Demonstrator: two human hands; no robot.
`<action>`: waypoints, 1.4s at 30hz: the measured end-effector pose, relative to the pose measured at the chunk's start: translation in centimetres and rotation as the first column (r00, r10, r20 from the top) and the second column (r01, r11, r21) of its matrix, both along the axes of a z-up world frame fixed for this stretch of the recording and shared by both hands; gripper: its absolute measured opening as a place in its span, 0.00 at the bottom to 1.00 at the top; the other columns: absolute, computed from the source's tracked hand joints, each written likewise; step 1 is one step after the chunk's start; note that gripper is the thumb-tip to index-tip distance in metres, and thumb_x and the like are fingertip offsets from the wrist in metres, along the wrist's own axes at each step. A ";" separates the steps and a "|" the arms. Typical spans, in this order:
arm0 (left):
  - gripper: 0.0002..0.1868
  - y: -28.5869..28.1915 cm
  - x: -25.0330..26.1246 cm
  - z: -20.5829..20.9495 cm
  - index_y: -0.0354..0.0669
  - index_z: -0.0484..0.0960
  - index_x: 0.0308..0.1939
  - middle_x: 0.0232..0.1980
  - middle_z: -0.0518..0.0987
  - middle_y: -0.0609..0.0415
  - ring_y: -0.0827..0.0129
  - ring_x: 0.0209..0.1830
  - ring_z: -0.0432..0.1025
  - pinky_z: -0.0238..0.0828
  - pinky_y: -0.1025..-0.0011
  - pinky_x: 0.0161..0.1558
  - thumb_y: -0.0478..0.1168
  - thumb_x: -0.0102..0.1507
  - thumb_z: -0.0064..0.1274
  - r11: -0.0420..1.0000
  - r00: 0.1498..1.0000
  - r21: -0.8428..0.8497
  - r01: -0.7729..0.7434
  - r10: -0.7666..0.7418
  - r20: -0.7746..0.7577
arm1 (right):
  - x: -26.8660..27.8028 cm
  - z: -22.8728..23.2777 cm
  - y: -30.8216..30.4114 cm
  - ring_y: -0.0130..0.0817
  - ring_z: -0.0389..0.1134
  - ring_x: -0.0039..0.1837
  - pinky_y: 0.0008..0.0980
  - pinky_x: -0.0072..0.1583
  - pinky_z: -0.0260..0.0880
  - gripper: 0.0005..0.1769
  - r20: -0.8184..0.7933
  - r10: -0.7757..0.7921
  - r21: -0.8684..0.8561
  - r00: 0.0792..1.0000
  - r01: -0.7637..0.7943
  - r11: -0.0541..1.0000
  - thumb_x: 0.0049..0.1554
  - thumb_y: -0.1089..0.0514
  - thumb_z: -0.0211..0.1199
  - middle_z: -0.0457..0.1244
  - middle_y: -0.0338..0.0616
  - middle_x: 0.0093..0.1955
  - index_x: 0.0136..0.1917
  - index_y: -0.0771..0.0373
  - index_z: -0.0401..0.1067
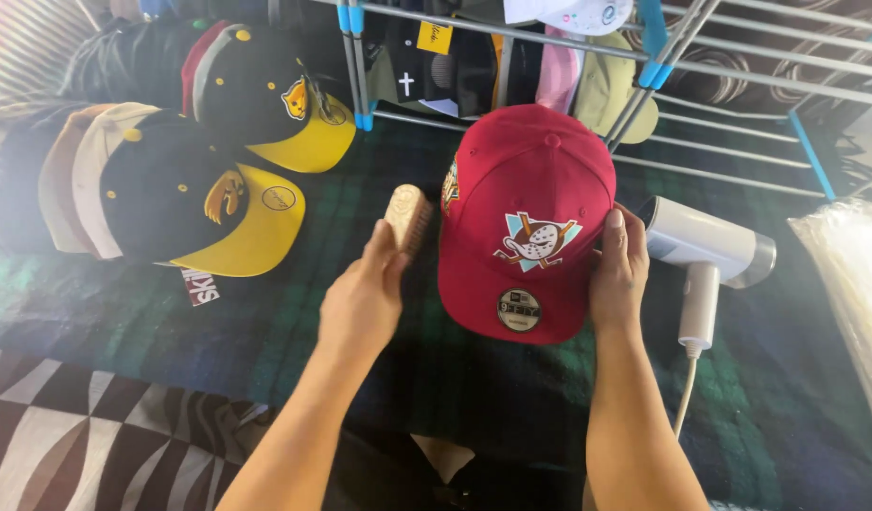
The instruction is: Cleaning and restoring baseball caps using a hair dryer and a brush to remove lint and reshape the fabric.
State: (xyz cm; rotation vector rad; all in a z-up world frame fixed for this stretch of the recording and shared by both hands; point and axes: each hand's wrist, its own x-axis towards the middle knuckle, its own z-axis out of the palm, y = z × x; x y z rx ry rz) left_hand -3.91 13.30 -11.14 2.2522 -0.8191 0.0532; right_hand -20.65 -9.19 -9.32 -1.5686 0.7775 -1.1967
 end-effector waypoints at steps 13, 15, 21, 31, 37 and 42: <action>0.35 5.6 -9.6 4.2 0.39 0.67 0.71 0.73 0.72 0.45 0.66 0.74 0.67 0.65 0.72 0.69 0.42 0.63 0.64 0.718 0.789 -0.358 0.597 -0.607 0.098 | -3.4 6.8 1.5 0.21 0.64 0.51 0.26 0.53 0.62 0.14 -0.249 -0.253 -0.132 0.935 0.226 0.965 0.62 0.45 0.60 0.64 0.29 0.50 0.56 0.51 0.76; 0.22 4.0 -8.7 4.3 0.41 0.67 0.54 0.28 0.73 0.55 0.78 0.19 0.61 0.55 0.79 0.22 0.30 0.61 0.60 0.388 0.739 -0.914 -0.121 -0.579 -0.344 | -5.3 9.1 4.3 0.30 0.58 0.28 0.24 0.36 0.56 0.12 -0.001 0.039 -0.220 0.999 -0.039 0.975 0.62 0.57 0.57 0.56 0.45 0.24 0.41 0.68 0.68; 0.24 -0.7 -13.1 4.5 0.44 0.62 0.52 0.41 0.78 0.46 0.70 0.37 0.75 0.75 0.71 0.40 0.29 0.61 0.61 0.174 0.612 -0.921 -0.350 -0.702 -0.365 | -5.2 5.2 13.3 0.42 0.75 0.46 0.39 0.37 0.75 0.31 -0.611 0.418 -0.199 0.672 -0.642 0.741 0.57 0.55 0.58 0.68 0.49 0.56 0.72 0.57 0.57; 0.25 -6.7 1.0 4.0 0.49 0.70 0.59 0.51 0.69 0.56 0.74 0.52 0.66 0.64 0.73 0.56 0.57 0.64 0.48 0.495 0.795 -0.796 -0.347 -0.295 -0.530 | -5.2 12.9 3.6 0.54 0.67 0.47 0.45 0.46 0.62 0.35 -0.698 -0.341 -0.611 0.630 -0.275 0.742 0.68 0.51 0.53 0.64 0.53 0.49 0.84 0.64 0.57; 0.33 -9.0 1.6 -0.7 0.34 0.82 0.55 0.53 0.84 0.45 0.63 0.52 0.77 0.72 0.68 0.52 0.60 0.67 0.39 0.514 0.539 -0.775 -0.369 -0.561 -0.629 | -4.5 11.0 9.6 0.39 0.70 0.31 0.46 0.23 0.65 0.30 -0.750 -0.468 -0.634 0.468 -0.711 0.305 0.60 0.44 0.58 0.61 0.32 0.36 0.74 0.46 0.65; 0.36 -7.1 2.0 0.3 0.33 0.83 0.54 0.35 0.80 0.52 0.69 0.27 0.71 0.66 0.72 0.27 0.64 0.64 0.41 0.550 0.413 -0.739 -0.390 -0.613 -0.674 | -4.5 7.0 4.1 0.33 0.64 0.43 0.35 0.35 0.49 0.24 -0.439 -0.735 -0.780 0.517 -0.626 0.025 0.60 0.57 0.60 0.59 0.47 0.80 0.70 0.61 0.71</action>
